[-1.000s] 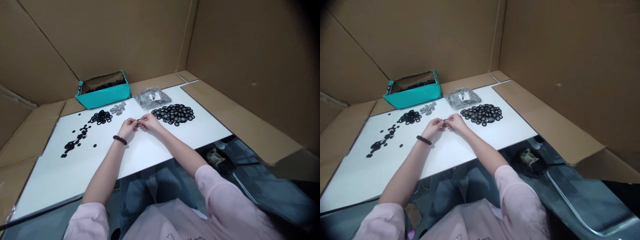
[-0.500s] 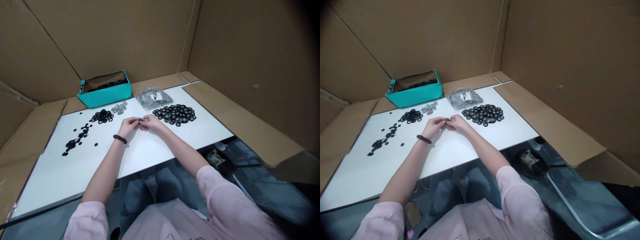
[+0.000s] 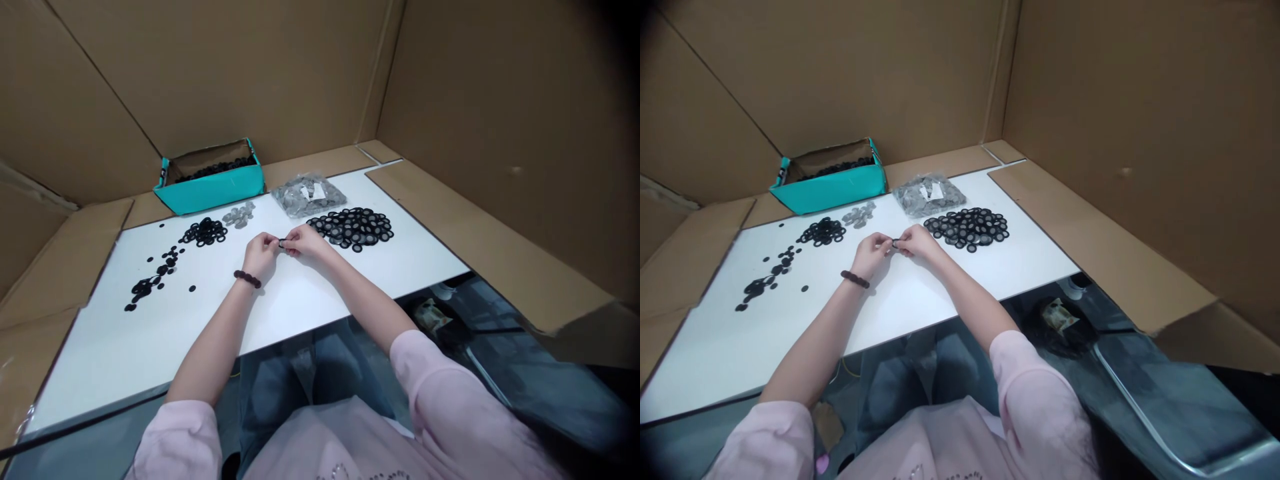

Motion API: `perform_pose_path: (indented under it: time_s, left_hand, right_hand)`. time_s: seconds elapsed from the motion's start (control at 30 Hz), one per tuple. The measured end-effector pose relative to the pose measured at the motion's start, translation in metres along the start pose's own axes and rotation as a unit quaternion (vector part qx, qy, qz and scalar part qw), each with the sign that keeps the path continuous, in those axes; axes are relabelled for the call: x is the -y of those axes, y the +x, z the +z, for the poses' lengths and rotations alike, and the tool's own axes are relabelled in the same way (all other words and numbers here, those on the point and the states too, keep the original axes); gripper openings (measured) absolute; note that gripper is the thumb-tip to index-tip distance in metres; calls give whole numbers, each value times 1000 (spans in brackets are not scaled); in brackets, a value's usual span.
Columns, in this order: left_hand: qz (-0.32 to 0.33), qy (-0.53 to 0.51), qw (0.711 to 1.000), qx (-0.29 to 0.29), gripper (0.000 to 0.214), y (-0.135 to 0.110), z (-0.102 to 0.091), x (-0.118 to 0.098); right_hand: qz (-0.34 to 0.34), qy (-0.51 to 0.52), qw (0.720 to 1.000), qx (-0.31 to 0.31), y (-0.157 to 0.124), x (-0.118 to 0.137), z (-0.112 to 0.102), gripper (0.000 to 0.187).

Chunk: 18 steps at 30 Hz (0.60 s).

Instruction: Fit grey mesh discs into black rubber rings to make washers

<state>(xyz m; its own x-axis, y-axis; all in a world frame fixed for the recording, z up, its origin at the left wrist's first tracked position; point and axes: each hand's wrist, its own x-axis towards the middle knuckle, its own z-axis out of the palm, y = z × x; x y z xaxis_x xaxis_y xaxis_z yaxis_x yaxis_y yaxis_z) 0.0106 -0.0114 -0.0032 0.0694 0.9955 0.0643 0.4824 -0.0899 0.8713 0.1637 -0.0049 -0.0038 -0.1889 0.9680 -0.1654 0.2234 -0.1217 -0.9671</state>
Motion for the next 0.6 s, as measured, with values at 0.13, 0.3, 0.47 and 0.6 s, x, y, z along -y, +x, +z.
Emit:
perform_pose_path:
  time_s: [0.13,0.3,0.47,0.6]
  left_hand:
    - [-31,-52,997,38,10,2,-2,1]
    - [-49,-119,990,55,10,1,-1,0]
    - [-58,-155,986,6,11,1,3,2]
    - [-14,-129,991,-26,19,3,3,5]
  right_hand:
    - [6,88,995,40,0,0,0,20]
    - [18,147,988,45,-1,-1,0,21]
    - [39,185,982,26,1,1,1,21]
    - [62,236,969,40,3,2,1,20]
